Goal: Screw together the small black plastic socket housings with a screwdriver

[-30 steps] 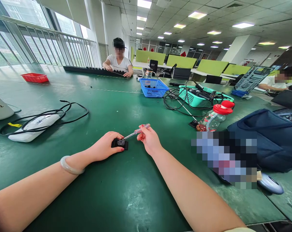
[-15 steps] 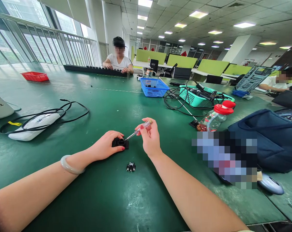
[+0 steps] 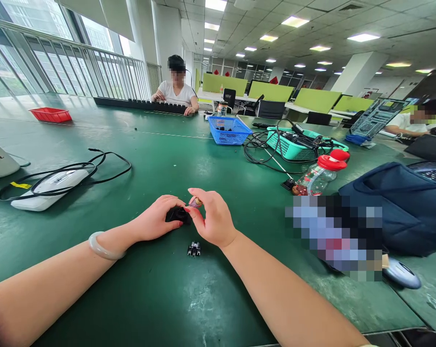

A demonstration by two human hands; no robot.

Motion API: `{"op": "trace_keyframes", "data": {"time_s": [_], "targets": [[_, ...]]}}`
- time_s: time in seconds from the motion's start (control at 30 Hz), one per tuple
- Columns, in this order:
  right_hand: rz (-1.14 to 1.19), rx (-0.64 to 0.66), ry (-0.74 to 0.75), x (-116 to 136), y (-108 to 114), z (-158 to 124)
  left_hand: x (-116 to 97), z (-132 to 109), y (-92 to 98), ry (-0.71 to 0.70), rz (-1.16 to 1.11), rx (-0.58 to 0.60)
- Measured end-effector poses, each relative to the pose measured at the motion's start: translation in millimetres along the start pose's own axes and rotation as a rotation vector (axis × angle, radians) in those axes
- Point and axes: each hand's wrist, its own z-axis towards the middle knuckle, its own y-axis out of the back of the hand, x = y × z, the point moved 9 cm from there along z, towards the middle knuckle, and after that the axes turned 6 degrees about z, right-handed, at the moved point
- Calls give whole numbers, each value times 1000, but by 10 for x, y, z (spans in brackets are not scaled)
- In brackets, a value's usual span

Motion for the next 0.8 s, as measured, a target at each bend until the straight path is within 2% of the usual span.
{"op": "trace_keyframes", "data": {"time_s": [0.07, 0.2, 0.3, 0.4, 0.53, 0.6, 0.8], "targets": [[2, 9, 33, 30, -7, 7, -4, 5, 3, -4, -4, -3], [-50, 134, 76, 86, -131, 34, -21, 15, 36, -4, -9, -34], [5, 156, 26, 57, -169, 42, -32, 24, 44, 13, -9, -32], [103, 120, -67, -10, -149, 22, -26, 26, 41, 34, 4, -18], [209, -108, -158, -92, 56, -30, 12, 13, 44, 58, -4, -21], [243, -170, -163, -107, 112, -57, 19, 4, 36, 57, -20, -15], [273, -62, -183, -140, -11, -71, -36, -10, 1, -11, -40, 11]]}}
